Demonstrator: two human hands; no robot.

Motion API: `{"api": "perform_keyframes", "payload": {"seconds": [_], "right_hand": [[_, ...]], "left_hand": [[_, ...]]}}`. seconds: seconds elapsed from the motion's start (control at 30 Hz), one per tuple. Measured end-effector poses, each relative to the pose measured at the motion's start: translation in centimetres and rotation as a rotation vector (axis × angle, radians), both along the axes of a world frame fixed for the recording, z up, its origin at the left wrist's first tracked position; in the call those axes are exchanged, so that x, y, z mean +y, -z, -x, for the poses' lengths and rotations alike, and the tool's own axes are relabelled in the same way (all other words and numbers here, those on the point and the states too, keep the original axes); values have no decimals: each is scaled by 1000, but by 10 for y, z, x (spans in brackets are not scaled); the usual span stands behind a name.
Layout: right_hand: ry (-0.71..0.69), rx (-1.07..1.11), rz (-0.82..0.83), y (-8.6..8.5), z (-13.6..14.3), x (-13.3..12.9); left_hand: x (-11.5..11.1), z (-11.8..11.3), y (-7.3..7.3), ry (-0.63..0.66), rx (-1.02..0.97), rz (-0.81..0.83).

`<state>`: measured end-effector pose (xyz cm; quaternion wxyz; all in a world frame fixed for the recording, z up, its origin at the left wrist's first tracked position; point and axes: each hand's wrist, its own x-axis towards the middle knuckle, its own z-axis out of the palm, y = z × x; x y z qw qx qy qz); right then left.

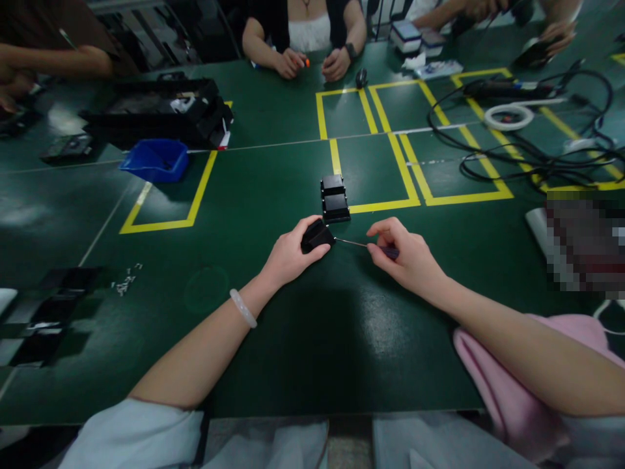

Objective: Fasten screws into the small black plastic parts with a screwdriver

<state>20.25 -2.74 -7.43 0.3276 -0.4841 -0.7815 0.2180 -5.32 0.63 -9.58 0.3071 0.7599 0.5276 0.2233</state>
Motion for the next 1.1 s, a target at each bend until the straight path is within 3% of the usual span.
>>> {"api": "perform_keyframes", "payload": {"seconds": [0.23, 0.53, 1.1], "right_hand": [[-18, 3, 60, -2, 0, 0], [0, 1, -10, 0, 0, -1], [-18, 4, 42, -1, 0, 0]], "left_hand": [[0, 0, -1, 1, 4, -9], [0, 0, 1, -2, 3, -10], [-1, -1, -2, 6, -8, 2]]}}
